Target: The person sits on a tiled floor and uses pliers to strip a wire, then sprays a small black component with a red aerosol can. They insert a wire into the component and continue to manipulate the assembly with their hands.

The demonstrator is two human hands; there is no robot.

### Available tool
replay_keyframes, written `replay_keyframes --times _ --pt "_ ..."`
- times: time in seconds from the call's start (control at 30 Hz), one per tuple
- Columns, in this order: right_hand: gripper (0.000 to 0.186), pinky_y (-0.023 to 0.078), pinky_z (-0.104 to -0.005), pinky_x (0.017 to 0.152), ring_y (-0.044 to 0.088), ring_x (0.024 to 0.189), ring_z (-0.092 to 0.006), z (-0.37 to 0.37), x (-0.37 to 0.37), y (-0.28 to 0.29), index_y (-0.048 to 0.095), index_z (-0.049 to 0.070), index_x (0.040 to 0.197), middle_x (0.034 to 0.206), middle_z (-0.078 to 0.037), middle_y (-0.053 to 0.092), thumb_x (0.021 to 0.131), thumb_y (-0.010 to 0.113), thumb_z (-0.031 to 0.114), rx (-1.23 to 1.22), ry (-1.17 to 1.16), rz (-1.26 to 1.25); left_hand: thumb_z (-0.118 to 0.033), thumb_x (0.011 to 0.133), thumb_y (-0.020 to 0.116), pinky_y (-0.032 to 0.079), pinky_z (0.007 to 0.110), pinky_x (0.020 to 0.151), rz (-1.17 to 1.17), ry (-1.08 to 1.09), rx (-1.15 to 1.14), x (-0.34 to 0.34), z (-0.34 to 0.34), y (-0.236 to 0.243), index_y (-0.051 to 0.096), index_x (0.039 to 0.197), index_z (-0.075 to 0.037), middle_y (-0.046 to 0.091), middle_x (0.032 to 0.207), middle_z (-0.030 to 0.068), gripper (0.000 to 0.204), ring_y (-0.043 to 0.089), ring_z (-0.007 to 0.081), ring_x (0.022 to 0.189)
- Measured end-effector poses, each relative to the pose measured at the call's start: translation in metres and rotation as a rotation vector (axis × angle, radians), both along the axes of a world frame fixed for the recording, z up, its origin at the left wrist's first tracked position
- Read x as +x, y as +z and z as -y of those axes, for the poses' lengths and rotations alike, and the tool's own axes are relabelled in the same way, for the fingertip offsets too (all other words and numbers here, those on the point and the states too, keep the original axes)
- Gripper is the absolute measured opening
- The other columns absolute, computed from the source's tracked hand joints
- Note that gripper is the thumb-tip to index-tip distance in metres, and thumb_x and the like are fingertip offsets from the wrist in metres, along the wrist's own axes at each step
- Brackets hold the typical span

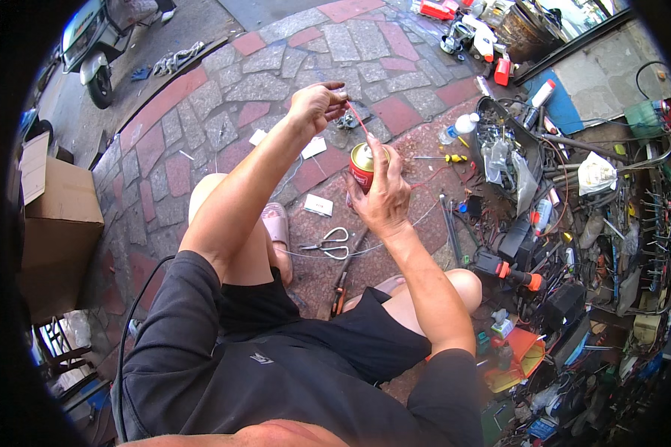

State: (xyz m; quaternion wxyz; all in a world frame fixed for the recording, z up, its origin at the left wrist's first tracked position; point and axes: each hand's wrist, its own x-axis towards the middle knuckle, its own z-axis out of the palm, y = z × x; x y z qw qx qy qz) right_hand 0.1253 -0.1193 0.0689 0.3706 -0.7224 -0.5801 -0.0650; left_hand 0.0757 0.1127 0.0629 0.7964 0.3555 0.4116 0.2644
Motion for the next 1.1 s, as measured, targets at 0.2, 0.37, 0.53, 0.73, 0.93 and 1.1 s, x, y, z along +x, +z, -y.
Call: replay_keyframes --times 0.2,0.37,0.53,0.73,0.93,1.1 --pt "0.09 0.06 -0.0489 0.086 0.066 0.114 -0.0444 -0.001 0.002 -0.002 0.039 0.011 0.154 0.133 -0.024 0.055 0.078 0.086 0.016 0.008 0.01 0.022 0.007 0.097 0.061 0.062 0.028 0.065 0.001 -0.005 0.003 0.001 0.001 -0.001 0.059 0.137 0.003 0.073 0.1 0.0145 0.04 0.071 0.0182 0.077" --pt "0.091 0.06 -0.0491 0.086 0.065 0.115 -0.0448 0.0 0.001 0.0 0.038 0.012 0.155 0.134 -0.024 0.054 0.078 0.086 0.016 -0.032 0.008 -0.012 0.006 0.098 0.061 0.061 0.028 0.067 0.004 -0.021 0.013 -0.001 -0.003 -0.007 0.058 0.138 0.003 0.072 0.099 0.0127 0.04 0.071 0.0179 0.079" --pt "0.091 0.06 -0.0499 0.086 0.065 0.115 -0.0459 0.001 0.003 -0.003 0.038 0.014 0.156 0.135 -0.025 0.054 0.078 0.086 0.016 -0.024 0.017 -0.004 0.006 0.098 0.061 0.061 0.028 0.068 0.007 -0.018 0.011 0.001 -0.002 -0.006 0.058 0.138 0.004 0.072 0.098 0.0126 0.04 0.071 0.0179 0.079" --pt "0.091 0.059 -0.0506 0.086 0.065 0.115 -0.0451 0.002 0.004 -0.004 0.038 0.015 0.156 0.135 -0.024 0.055 0.079 0.085 0.017 -0.033 0.007 -0.025 0.007 0.098 0.06 0.061 0.028 0.068 -0.012 -0.002 0.013 0.0 0.002 -0.004 0.059 0.137 0.004 0.072 0.099 0.0131 0.04 0.071 0.0181 0.079" --pt "0.1 0.06 -0.0489 0.086 0.066 0.111 -0.0431 0.007 0.005 -0.01 0.031 0.017 0.163 0.132 -0.023 0.056 0.079 0.085 0.021 -0.065 0.021 0.01 0.008 0.096 0.061 0.061 0.031 0.066 -0.033 0.052 0.021 0.002 -0.003 -0.014 0.063 0.132 0.003 0.073 0.095 0.0155 0.036 0.072 0.0209 0.075" --pt "0.107 0.059 -0.05 0.081 0.067 0.103 -0.0441 0.033 0.036 -0.025 0.024 0.014 0.165 0.122 -0.023 0.059 0.079 0.086 0.03 -0.129 -0.169 0.05 -0.009 0.073 0.062 0.06 0.041 0.074 -0.634 -0.016 1.011 -0.022 -0.028 -0.045 0.08 0.11 -0.007 0.078 0.09 0.0191 0.041 0.076 0.032 0.08"
